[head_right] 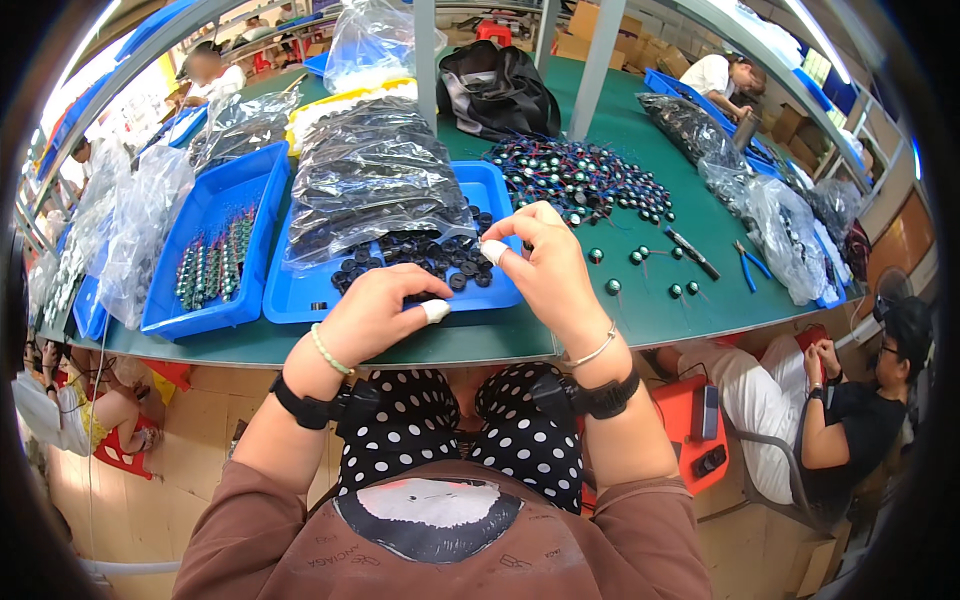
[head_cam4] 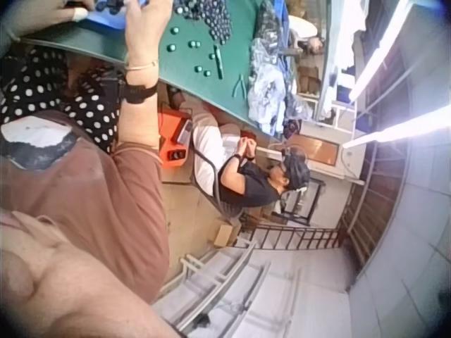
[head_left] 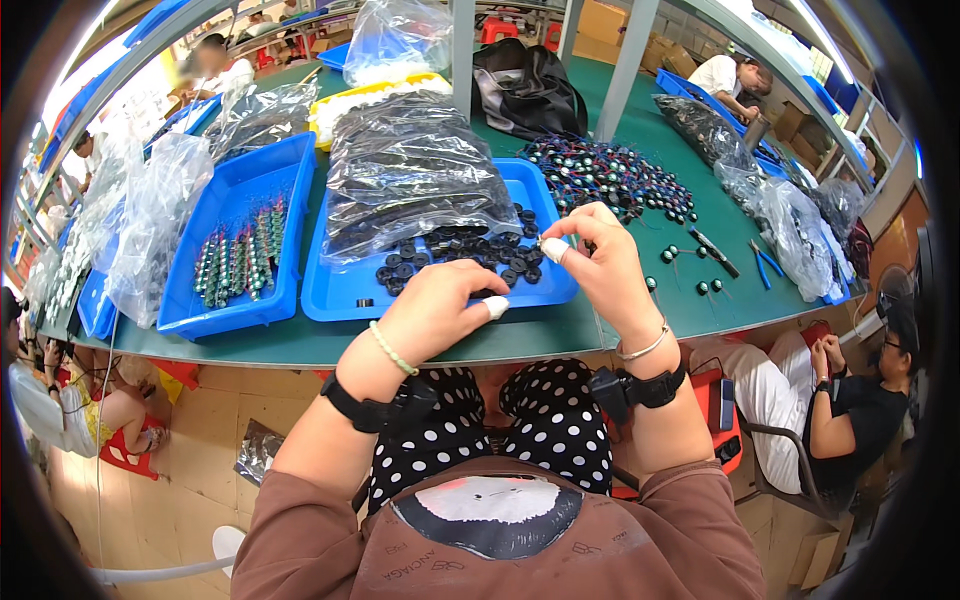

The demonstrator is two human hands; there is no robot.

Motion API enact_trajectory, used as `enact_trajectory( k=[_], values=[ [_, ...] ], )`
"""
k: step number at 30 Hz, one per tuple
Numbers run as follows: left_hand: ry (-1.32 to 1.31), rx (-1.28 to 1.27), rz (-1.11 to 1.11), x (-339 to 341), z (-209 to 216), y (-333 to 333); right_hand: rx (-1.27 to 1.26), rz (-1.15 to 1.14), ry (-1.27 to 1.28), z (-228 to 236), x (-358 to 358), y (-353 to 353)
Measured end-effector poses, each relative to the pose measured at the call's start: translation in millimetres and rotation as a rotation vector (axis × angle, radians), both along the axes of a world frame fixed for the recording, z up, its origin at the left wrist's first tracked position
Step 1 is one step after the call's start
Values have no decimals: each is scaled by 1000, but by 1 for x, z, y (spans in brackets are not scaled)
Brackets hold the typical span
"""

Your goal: Assembling small green components and black spacers onto a wire or string at a manufacturing workstation.

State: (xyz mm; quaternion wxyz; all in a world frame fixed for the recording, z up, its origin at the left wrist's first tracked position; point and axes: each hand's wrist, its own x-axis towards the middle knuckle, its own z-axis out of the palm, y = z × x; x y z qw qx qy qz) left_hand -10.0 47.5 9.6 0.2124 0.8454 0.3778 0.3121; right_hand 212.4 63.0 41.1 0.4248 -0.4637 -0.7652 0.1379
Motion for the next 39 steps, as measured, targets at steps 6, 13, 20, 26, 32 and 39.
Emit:
enact_trajectory(
  k=[6, 13, 20, 26, 32, 39],
  values=[
    [-154, -44, 60, 4, 4, -3, -487, 249, 660, -9, 8, -16],
    [-795, -608, -108, 13, 6, -22, -726, 454, 957, -21, 4, -39],
    [-800, -651, -144, 21, -4, -35, -666, 331, 810, -28, -8, -56],
    [-794, -702, -143, 19, -6, -42, -715, 309, 811, -35, -5, -59],
    [-754, -617, -157, 19, -11, -43, -780, 358, 820, -43, -2, -62],
    [-751, -525, -172, 17, -11, -43, -768, 429, 844, -41, -2, -69]
  ],
)
